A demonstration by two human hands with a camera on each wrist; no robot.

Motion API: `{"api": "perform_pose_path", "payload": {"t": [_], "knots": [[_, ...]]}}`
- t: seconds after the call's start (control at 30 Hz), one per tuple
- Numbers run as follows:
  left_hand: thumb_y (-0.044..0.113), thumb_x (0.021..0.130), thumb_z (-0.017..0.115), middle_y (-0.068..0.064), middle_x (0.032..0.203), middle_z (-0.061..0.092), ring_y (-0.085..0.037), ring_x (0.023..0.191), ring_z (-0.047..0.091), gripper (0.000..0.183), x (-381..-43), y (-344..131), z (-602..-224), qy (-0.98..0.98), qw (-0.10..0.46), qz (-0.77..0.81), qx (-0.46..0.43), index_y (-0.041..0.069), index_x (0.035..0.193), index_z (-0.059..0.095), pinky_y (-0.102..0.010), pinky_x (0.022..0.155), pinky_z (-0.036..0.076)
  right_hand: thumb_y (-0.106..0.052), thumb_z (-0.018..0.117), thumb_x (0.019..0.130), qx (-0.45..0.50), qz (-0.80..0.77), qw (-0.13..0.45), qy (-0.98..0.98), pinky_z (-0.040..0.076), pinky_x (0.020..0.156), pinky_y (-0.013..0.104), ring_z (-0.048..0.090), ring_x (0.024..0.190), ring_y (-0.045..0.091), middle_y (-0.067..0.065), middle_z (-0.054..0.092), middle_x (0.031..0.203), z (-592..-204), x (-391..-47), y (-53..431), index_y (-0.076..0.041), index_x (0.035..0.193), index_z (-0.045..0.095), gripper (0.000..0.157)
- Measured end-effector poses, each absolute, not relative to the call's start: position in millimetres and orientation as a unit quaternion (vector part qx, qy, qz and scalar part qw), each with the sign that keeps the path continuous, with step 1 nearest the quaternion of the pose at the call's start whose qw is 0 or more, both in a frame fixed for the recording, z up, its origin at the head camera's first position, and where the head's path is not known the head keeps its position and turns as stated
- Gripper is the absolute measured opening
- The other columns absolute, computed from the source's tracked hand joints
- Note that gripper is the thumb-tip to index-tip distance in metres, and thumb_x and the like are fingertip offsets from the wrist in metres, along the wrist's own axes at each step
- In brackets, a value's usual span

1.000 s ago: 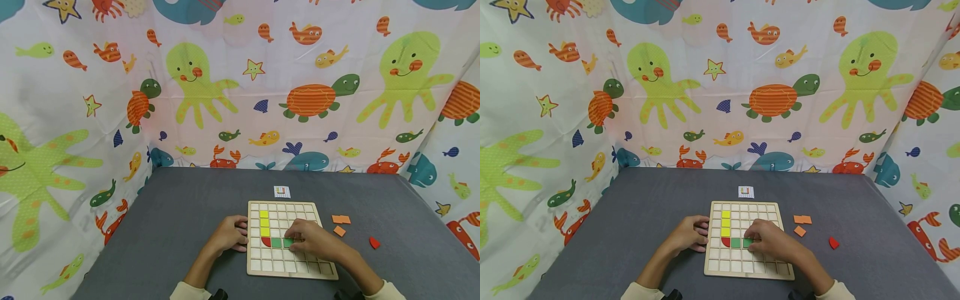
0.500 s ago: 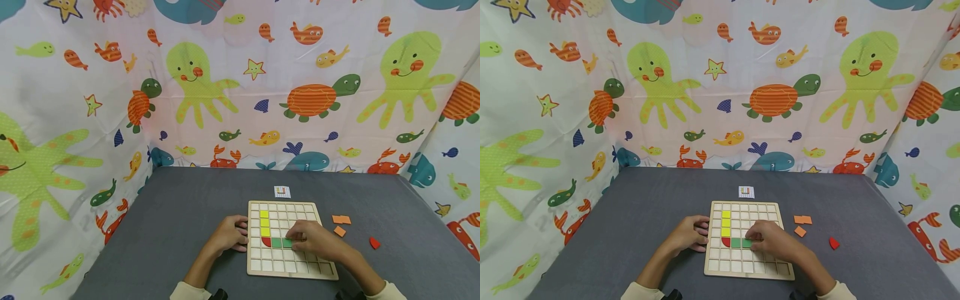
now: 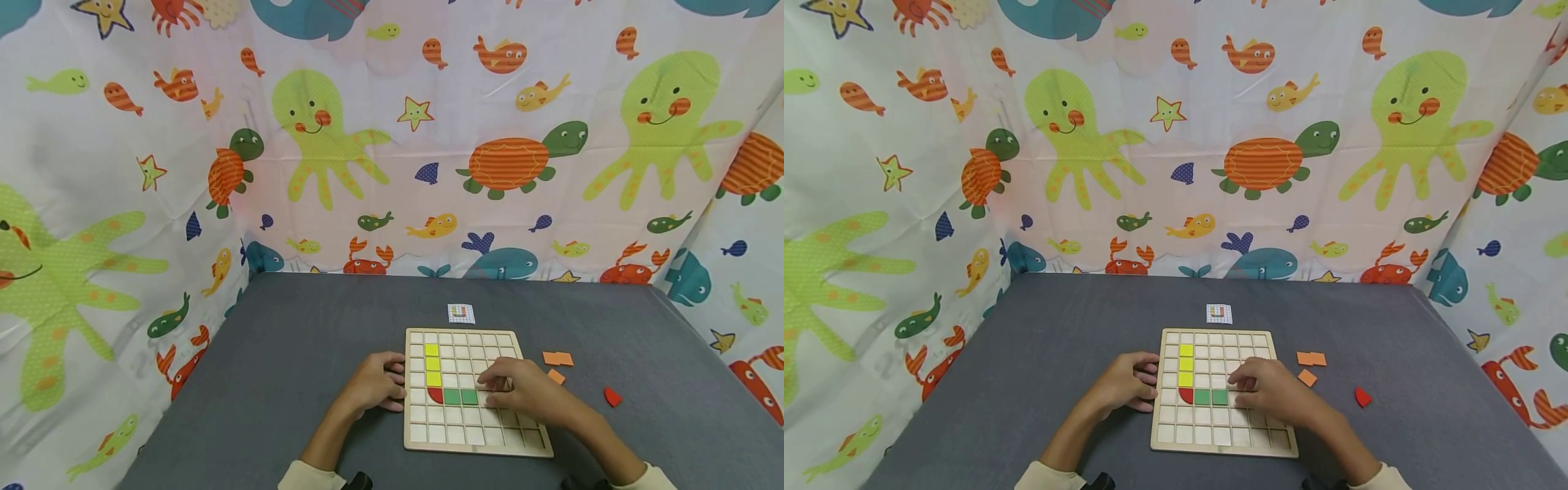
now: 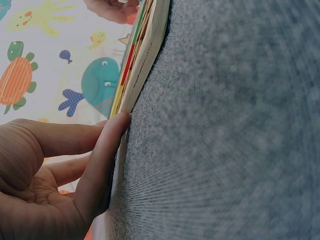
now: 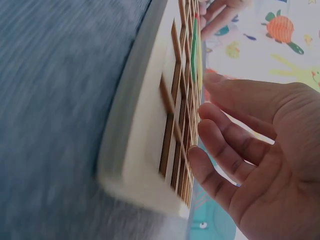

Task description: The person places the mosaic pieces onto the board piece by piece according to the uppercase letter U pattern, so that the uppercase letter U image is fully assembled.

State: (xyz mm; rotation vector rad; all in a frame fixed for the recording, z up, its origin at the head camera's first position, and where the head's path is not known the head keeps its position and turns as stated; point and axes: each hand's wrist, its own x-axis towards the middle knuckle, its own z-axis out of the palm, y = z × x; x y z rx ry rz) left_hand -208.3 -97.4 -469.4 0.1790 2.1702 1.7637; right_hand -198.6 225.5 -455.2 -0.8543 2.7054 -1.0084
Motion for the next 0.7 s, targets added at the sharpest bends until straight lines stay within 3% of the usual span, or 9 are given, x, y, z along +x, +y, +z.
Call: {"api": "perform_pose_path", "payload": {"t": [0.4, 0.7], "knots": [[-0.017, 0.081, 0.073, -0.02, 0.121, 0.06, -0.026, 0.101, 0.068, 0.064, -209, -97, -469, 0.767, 0.168, 0.617, 0.062, -0.007, 0.143, 0.058, -0.04, 0.062, 0.068, -0.026, 0.084, 0.092, -0.22, -0.349, 0.07, 0.908, 0.055, 0.073, 0.023, 0.057, 0.087, 0.002, -0.004, 0.066, 0.099, -455, -191, 267, -0.008, 0.118, 0.075, 0.033], [-0.017, 0.082, 0.073, -0.02, 0.121, 0.06, -0.025, 0.101, 0.068, 0.065, -209, -96, -469, 0.767, 0.167, 0.616, 0.061, -0.007, 0.144, 0.058, -0.04, 0.061, 0.068, -0.023, 0.086, 0.09, -0.191, -0.324, 0.029, 0.926, 0.055, 0.07, 0.024, 0.056, 0.085, 0.0, -0.006, 0.067, 0.097, -458, -188, 295, -0.01, 0.116, 0.077, 0.031]]}}
